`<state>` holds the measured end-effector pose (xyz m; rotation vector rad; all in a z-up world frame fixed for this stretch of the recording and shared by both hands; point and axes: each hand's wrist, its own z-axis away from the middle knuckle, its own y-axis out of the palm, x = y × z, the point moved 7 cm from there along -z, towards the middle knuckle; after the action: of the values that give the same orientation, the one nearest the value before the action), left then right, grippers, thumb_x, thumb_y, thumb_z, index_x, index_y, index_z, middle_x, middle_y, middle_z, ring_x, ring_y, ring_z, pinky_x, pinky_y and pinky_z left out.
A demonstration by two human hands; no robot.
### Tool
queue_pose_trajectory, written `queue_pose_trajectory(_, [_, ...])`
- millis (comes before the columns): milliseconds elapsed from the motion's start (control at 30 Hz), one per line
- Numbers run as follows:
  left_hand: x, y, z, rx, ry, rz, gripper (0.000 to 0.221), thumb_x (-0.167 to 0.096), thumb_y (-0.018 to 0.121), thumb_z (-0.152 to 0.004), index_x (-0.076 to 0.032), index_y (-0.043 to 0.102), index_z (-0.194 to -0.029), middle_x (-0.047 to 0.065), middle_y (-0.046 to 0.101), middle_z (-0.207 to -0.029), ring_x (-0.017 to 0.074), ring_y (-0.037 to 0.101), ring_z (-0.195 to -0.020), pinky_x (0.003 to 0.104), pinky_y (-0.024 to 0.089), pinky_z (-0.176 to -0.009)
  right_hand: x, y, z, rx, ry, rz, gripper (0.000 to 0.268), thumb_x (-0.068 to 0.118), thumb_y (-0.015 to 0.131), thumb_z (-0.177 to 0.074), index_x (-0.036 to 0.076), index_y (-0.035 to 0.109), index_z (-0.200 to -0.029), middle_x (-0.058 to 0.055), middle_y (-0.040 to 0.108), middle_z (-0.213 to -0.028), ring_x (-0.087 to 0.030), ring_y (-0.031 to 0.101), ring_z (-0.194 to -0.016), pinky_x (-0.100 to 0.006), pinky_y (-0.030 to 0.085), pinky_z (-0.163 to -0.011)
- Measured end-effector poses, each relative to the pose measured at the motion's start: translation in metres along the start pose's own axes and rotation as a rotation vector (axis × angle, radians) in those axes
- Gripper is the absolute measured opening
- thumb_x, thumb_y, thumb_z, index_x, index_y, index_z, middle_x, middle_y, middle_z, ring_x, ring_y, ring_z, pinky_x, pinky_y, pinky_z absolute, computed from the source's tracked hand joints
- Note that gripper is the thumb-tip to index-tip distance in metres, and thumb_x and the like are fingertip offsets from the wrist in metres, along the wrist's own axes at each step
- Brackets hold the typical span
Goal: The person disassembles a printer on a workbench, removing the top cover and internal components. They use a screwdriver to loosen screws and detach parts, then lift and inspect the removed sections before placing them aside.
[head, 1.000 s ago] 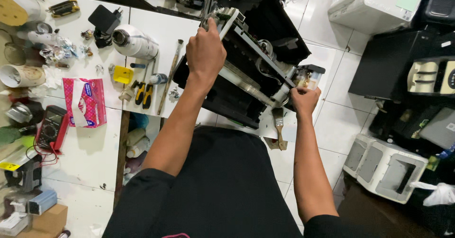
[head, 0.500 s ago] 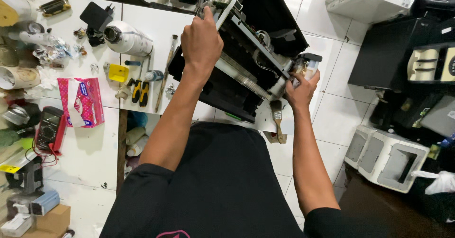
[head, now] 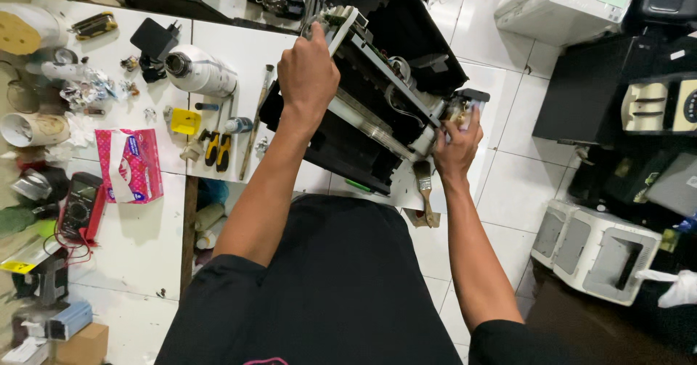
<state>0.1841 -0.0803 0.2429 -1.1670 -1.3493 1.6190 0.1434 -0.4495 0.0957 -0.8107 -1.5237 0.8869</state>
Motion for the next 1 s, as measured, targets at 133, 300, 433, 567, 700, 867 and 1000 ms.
queue_pose_trajectory(133, [0.007,0.000,-0.003,0.039,-0.024,-0.016,0.056,-0.009,0.073,-0.095,-0.001,0.062,-0.149,0.018,0.074,-0.083,0.0391,0.075,-0.070,0.049,0.064,-0.054,0.010,0.000,-0.001,-0.057,-0.057,0.017,0.018,0.007,0.077,-0.092,0.010,0.080,-0.109,-0.025,0.037,-0.166,-0.055,0.049,-0.133,-0.059,0.056,-0.097])
queue_pose_trajectory(300, [0.003,-0.014,0.003,0.049,-0.032,-0.006,0.055,-0.002,0.070,-0.096,0.000,0.062,-0.150,0.010,0.067,-0.071,0.0241,0.065,-0.052,0.038,0.056,-0.041,0.020,-0.006,0.008,-0.122,-0.081,-0.050,0.017,0.005,0.078,-0.092,0.005,0.082,-0.109,-0.025,0.039,-0.163,-0.052,0.050,-0.134,-0.059,0.055,-0.101])
queue_pose_trajectory(433, [-0.015,-0.034,0.010,-0.013,0.011,-0.019,0.053,-0.003,0.072,-0.096,0.001,0.063,-0.148,0.015,0.072,-0.082,0.0259,0.068,-0.056,0.037,0.058,-0.044,0.025,-0.009,0.011,-0.175,-0.084,-0.055,0.019,0.003,0.084,-0.090,0.005,0.083,-0.109,-0.025,0.044,-0.158,-0.052,0.052,-0.133,-0.058,0.054,-0.104])
queue_pose_trajectory(567, [-0.043,-0.053,0.021,-0.116,0.088,-0.055,0.053,-0.005,0.075,-0.094,0.002,0.063,-0.145,0.017,0.071,-0.086,0.0223,0.066,-0.054,0.035,0.059,-0.043,0.021,-0.009,0.015,-0.194,-0.074,-0.092,0.020,0.007,0.072,-0.095,0.007,0.081,-0.113,-0.027,0.042,-0.158,-0.053,0.051,-0.135,-0.058,0.052,-0.108])
queue_pose_trajectory(700, [-0.059,-0.060,0.022,-0.150,0.140,-0.065,0.052,-0.005,0.075,-0.096,0.001,0.061,-0.146,0.025,0.074,-0.099,0.0232,0.068,-0.056,0.033,0.061,-0.045,0.018,-0.007,0.013,-0.216,-0.056,-0.131,0.024,0.001,0.073,-0.091,0.007,0.078,-0.114,-0.028,0.042,-0.158,-0.054,0.049,-0.137,-0.057,0.055,-0.107])
queue_pose_trajectory(867, [-0.070,-0.051,0.025,-0.235,0.183,-0.054,0.045,-0.007,0.070,-0.099,0.000,0.064,-0.143,0.019,0.068,-0.092,0.0198,0.057,-0.052,0.032,0.052,-0.042,0.001,-0.005,0.018,-0.268,-0.120,-0.065,0.021,0.000,0.074,-0.085,0.006,0.076,-0.106,-0.028,0.051,-0.147,-0.054,0.055,-0.128,-0.060,0.051,-0.104])
queue_pose_trajectory(1000, [-0.061,-0.048,0.019,-0.191,0.147,-0.060,0.052,-0.003,0.076,-0.092,0.000,0.065,-0.143,0.016,0.068,-0.084,0.0195,0.060,-0.046,0.034,0.054,-0.037,0.007,-0.003,0.017,-0.199,-0.032,-0.039,0.018,0.003,0.076,-0.088,0.009,0.078,-0.105,-0.020,0.052,-0.147,-0.049,0.054,-0.129,-0.056,0.056,-0.094])
